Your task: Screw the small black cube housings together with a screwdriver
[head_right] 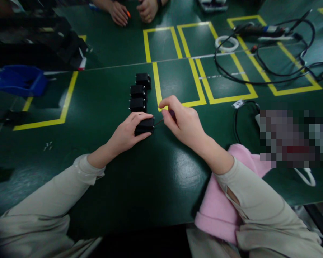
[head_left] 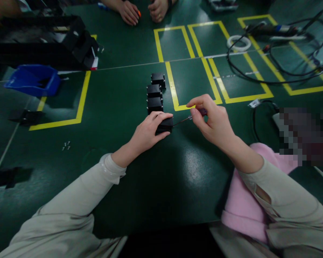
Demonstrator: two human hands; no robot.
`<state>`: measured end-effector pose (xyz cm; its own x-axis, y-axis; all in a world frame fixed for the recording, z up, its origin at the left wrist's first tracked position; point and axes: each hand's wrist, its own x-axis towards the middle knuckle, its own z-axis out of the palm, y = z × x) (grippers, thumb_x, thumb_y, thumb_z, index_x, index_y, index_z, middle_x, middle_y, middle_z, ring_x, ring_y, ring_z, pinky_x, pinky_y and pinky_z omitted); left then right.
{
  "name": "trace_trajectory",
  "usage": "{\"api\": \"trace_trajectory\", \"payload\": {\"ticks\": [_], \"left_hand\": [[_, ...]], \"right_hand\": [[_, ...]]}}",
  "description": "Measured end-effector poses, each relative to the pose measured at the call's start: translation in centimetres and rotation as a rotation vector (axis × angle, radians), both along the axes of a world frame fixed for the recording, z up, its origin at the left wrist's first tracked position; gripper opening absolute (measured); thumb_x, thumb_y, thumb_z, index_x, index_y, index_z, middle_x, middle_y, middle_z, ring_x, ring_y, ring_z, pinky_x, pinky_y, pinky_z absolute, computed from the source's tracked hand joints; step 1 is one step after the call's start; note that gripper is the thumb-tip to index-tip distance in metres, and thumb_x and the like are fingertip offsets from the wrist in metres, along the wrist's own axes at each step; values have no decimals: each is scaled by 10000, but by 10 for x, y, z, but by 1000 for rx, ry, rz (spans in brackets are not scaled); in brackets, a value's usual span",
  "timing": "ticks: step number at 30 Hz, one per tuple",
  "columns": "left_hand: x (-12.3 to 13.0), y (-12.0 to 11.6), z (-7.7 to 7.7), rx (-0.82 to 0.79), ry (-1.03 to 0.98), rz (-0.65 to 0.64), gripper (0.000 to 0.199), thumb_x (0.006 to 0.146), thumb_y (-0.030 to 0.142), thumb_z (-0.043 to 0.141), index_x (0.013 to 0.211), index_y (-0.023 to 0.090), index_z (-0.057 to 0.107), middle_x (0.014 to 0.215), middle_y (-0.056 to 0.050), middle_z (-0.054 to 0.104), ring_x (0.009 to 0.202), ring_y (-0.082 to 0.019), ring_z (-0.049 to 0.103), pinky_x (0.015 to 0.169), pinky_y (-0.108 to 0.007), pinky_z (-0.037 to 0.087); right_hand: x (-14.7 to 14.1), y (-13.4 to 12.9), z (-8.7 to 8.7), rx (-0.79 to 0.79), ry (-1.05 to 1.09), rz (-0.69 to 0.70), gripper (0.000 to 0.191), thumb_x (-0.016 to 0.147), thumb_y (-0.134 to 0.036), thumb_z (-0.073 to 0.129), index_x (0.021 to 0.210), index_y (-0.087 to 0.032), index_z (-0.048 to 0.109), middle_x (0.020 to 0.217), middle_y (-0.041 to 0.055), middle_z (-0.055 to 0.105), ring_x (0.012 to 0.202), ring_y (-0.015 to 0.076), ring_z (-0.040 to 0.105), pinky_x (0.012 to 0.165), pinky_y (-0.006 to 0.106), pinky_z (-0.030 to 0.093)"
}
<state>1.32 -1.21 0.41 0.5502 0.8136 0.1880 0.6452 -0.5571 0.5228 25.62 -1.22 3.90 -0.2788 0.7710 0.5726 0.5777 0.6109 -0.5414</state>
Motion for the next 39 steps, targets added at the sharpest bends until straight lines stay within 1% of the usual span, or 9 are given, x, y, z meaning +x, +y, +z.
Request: {"api": "trace_trajectory", "payload": {"ticks": [3,6,12,15,19,21,27,33,39], "left_hand": [[0,0,-1,-1,-2,-1,539,922,241,667,1423,265,468,1391,-97,540,1304,-291,556,1108,-501,491],[0,0,-1,-2,-3,0,540,920,239,669,1423,259,472,1392,-99,541,1307,-291,555,1107,-501,492],[1,0,1,-6,-4,3,533,919,231,663,1417,254,476,1388,-100,543,1309,-290,554,1110,-501,491],[1,0,1,-7,-8,2,533,914,225,663,1412,260,477,1386,-98,544,1311,-291,555,1113,-502,489],[1,0,1,-8,-12,5,529,915,225,662,1410,266,479,1386,-97,544,1311,-293,558,1112,-506,491],[1,0,1,-8,-11,5,530,915,228,663,1411,264,479,1385,-97,544,1309,-293,559,1113,-504,490],[0,0,0,3,-5,-1,529,923,235,659,1417,257,473,1385,-101,541,1304,-294,558,1104,-499,495],[1,0,1,0,0,4,527,922,232,658,1416,257,475,1385,-100,543,1300,-293,561,1104,-497,495],[1,0,0,10,0,-2,534,921,228,666,1417,251,471,1385,-101,542,1302,-289,557,1109,-496,490]], "right_hand": [[0,0,1,-14,5,-5,146,977,-289,503,1011,-197,612,822,0,638,674,93,620,593,226,447],[0,-1,1,-32,3,-6,172,989,-334,515,962,-197,616,768,-13,629,626,84,610,569,221,425],[-1,-1,0,-10,8,0,137,956,-237,507,1019,-192,620,781,-9,632,646,92,615,572,230,435],[0,0,1,-19,15,4,130,967,-258,508,1016,-197,612,763,-17,620,640,89,610,575,227,437],[0,0,4,-42,23,24,150,991,-314,519,954,-194,599,680,-51,589,529,56,566,544,209,411],[0,0,4,-41,17,17,142,990,-300,519,942,-194,600,659,-56,580,511,53,556,533,208,398],[0,0,1,0,14,7,128,973,-229,507,1019,-179,616,716,-34,589,588,72,590,564,214,431],[-1,-1,2,-33,21,32,134,994,-273,527,950,-174,605,651,-58,571,481,37,538,501,198,382],[0,0,1,7,17,9,122,965,-210,504,1023,-188,609,744,-27,600,590,74,591,570,221,452]]}}
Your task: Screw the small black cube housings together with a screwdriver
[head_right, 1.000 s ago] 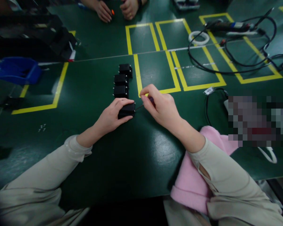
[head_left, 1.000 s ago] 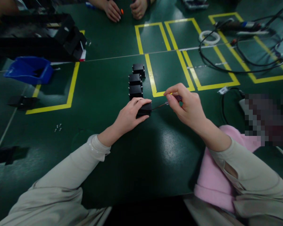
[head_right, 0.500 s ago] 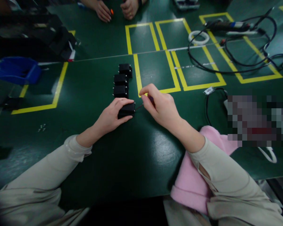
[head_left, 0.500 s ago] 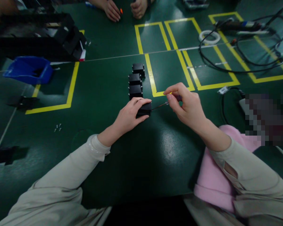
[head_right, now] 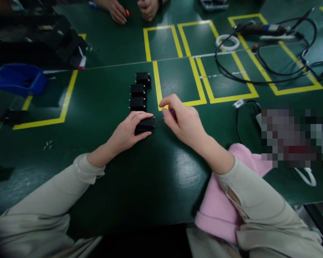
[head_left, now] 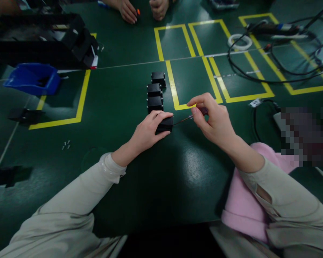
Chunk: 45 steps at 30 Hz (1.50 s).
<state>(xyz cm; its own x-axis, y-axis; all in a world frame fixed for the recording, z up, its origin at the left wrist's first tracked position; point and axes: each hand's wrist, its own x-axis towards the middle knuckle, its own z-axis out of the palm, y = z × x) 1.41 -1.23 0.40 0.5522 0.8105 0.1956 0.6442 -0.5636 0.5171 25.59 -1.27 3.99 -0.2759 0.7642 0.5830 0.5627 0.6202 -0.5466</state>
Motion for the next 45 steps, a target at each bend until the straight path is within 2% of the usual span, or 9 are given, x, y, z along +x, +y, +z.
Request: {"api": "trace_trajectory", "payload": {"ticks": [5,12,18,21,23,30,37,43,45], "left_hand": [[0,0,-1,1,-2,3,538,915,221,675,1415,246,477,1380,-98,545,1304,-285,560,1113,-487,490],[0,1,0,1,-1,0,540,915,214,677,1416,241,479,1383,-101,546,1310,-289,556,1115,-491,490],[0,1,-1,0,-2,6,541,916,216,677,1418,243,478,1384,-99,544,1306,-284,560,1113,-485,493],[-1,0,-1,2,-3,2,543,913,215,681,1415,241,478,1380,-100,546,1306,-286,558,1112,-487,494],[-1,0,-1,2,-4,-1,542,913,214,680,1415,242,477,1381,-101,545,1306,-288,557,1110,-490,495],[0,0,0,-1,-4,1,539,915,220,674,1415,256,473,1379,-94,544,1307,-287,561,1109,-494,494],[-1,1,0,0,-5,8,545,910,214,685,1413,247,479,1384,-98,542,1306,-284,560,1113,-487,493],[0,1,0,3,-8,7,542,907,207,689,1409,235,486,1378,-105,546,1301,-286,562,1107,-490,497],[0,1,0,2,-6,8,544,909,209,688,1412,238,484,1379,-103,546,1299,-284,564,1105,-490,498]], "right_hand": [[1,1,1,-3,-13,28,156,1002,-303,517,946,-183,599,631,-64,545,491,46,537,512,200,390],[1,1,1,20,-9,14,141,944,-190,500,1044,-193,600,708,-39,558,585,80,565,572,231,447],[1,1,2,-42,13,32,153,994,-327,534,930,-197,582,606,-67,547,478,51,517,505,209,384],[0,0,0,-12,21,17,82,966,-234,517,978,-204,593,663,-53,565,530,67,549,541,222,424],[0,0,-1,4,18,8,127,941,-193,509,1031,-196,599,707,-40,569,573,79,565,576,236,455],[1,1,1,-46,36,30,125,985,-307,541,941,-201,589,673,-55,577,536,61,582,540,215,425],[2,3,-2,-49,69,37,103,945,-188,512,1015,-200,587,717,-49,555,541,66,565,557,231,461],[2,4,-1,-79,77,53,117,979,-310,553,925,-208,571,683,-61,557,504,49,537,517,219,415],[1,4,-1,-75,88,56,101,978,-282,547,920,-203,572,692,-61,556,496,42,530,512,216,410]]}}
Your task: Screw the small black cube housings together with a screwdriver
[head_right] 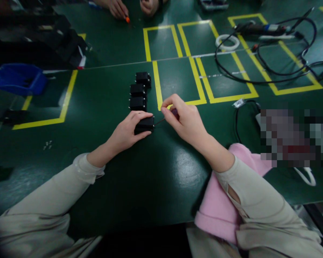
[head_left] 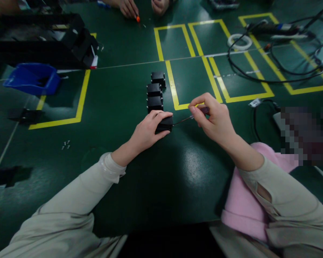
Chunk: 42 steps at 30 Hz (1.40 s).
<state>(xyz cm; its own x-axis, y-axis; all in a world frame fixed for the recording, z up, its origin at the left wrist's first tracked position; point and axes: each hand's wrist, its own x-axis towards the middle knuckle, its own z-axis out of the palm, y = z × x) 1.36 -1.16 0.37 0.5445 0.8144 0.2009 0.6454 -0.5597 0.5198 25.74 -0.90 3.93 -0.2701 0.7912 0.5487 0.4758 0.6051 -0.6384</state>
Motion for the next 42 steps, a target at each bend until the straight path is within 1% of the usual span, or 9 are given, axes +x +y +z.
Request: {"api": "trace_trajectory", "payload": {"ticks": [5,9,12,16,20,26,30,33,42], "left_hand": [[0,0,0,-3,7,-2,548,911,211,689,1417,231,480,1385,-105,542,1306,-283,558,1113,-487,492],[0,0,1,-9,8,-2,540,914,225,682,1413,248,477,1386,-99,541,1305,-289,558,1108,-499,493],[0,0,1,-12,1,-3,537,914,225,675,1411,265,474,1385,-93,541,1304,-291,558,1103,-502,497],[0,0,1,-17,14,2,534,917,230,669,1412,262,470,1389,-96,537,1302,-292,560,1099,-500,499],[0,0,2,-21,14,4,537,911,223,671,1410,263,476,1386,-92,539,1309,-291,557,1104,-493,497],[0,0,1,-20,6,2,538,915,219,675,1415,245,480,1389,-101,540,1309,-288,557,1108,-492,496],[0,0,1,-12,5,-2,540,914,220,678,1414,256,476,1389,-97,540,1308,-288,555,1105,-497,496],[0,0,1,-11,3,-4,540,914,220,678,1414,247,476,1386,-103,539,1305,-289,556,1103,-498,498],[0,0,0,-11,4,0,540,915,227,674,1417,258,474,1389,-98,542,1304,-289,557,1101,-499,497]], "right_hand": [[0,0,-1,16,-6,-16,97,926,-170,532,1001,-198,587,708,-55,546,534,63,549,554,234,447],[1,0,-2,-10,0,-12,52,957,-257,551,970,-213,577,708,-52,559,532,67,545,539,242,431],[1,1,-2,-48,14,-3,130,985,-344,548,936,-224,561,690,-58,558,511,65,537,521,245,417],[1,0,-3,-46,15,-15,48,974,-260,525,978,-229,561,663,-65,525,508,72,529,525,251,418],[1,0,-2,-25,7,-11,90,940,-196,521,1013,-220,568,711,-48,558,566,85,574,556,257,442],[1,1,-2,-39,20,13,152,987,-359,542,933,-218,560,702,-51,569,551,68,571,537,240,424],[1,0,-2,-30,2,5,63,977,-269,513,989,-229,559,689,-58,543,532,74,547,538,255,433],[1,0,-2,-16,2,5,96,952,-218,511,1033,-225,564,729,-49,549,550,77,554,549,260,447],[1,0,-1,-58,21,14,117,999,-338,521,957,-232,548,676,-63,534,510,65,533,519,250,408]]}}
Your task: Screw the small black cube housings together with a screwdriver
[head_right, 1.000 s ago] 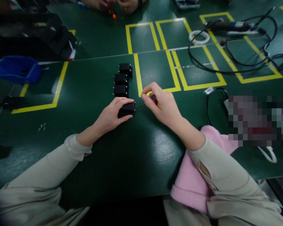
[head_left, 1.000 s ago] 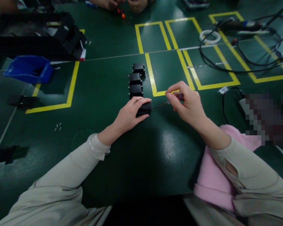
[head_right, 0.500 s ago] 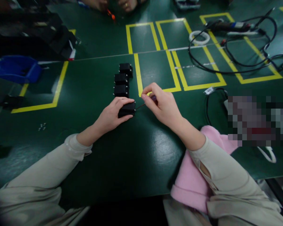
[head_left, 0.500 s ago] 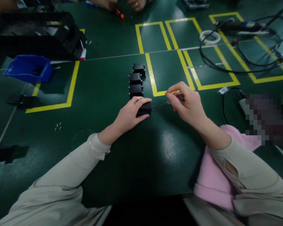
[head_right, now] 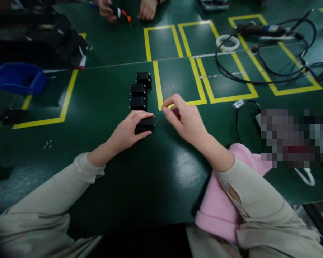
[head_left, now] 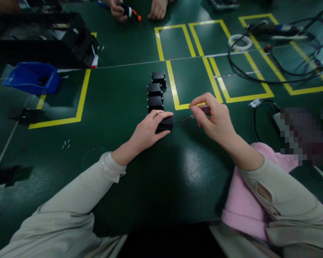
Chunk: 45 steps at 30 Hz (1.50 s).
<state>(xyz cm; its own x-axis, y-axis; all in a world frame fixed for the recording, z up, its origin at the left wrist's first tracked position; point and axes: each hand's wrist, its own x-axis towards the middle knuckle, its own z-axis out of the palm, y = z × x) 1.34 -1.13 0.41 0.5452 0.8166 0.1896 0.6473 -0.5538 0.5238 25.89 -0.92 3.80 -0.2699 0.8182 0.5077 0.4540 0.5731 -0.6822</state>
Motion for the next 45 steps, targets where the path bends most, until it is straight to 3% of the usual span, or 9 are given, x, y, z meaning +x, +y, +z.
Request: {"api": "trace_trajectory", "payload": {"ticks": [7,13,20,28,32,39,45], "left_hand": [[0,0,0,4,3,-5,539,914,226,673,1413,257,474,1383,-98,541,1308,-290,555,1104,-494,494],[0,1,0,12,3,-6,533,917,227,669,1412,262,475,1379,-96,544,1303,-289,560,1102,-495,497],[0,0,-1,11,2,-2,543,912,221,680,1414,253,477,1381,-99,544,1303,-288,560,1106,-488,496],[0,0,0,2,9,-2,541,918,233,675,1418,262,471,1387,-98,539,1305,-295,561,1100,-498,502],[-1,0,0,7,13,0,542,919,234,682,1420,242,476,1387,-106,538,1302,-291,561,1103,-489,499],[0,1,-2,18,6,-3,552,911,226,691,1416,261,473,1374,-91,545,1297,-286,566,1101,-488,500],[-1,0,-1,11,14,-2,553,915,231,690,1422,255,471,1383,-96,541,1301,-289,564,1101,-490,501]], "right_hand": [[0,-1,-1,37,-38,-20,136,974,-260,490,1097,-232,541,718,-47,526,574,94,555,556,273,440],[0,1,-2,6,-6,-6,134,996,-370,525,985,-238,545,703,-57,546,523,76,536,525,263,413],[0,-1,-1,32,-19,-25,102,974,-254,506,1062,-229,550,708,-52,532,557,84,552,541,265,427],[0,0,0,9,7,-2,128,1000,-341,526,956,-224,556,670,-61,539,518,67,539,520,254,404],[0,1,-1,22,0,-14,55,977,-249,526,1012,-224,559,682,-61,521,531,70,532,532,252,410],[1,0,1,95,-30,6,166,926,-164,512,1081,-204,553,694,-62,496,565,78,529,573,259,436],[0,0,1,36,-3,20,101,999,-290,496,1018,-213,559,723,-51,555,538,62,526,542,253,407]]}}
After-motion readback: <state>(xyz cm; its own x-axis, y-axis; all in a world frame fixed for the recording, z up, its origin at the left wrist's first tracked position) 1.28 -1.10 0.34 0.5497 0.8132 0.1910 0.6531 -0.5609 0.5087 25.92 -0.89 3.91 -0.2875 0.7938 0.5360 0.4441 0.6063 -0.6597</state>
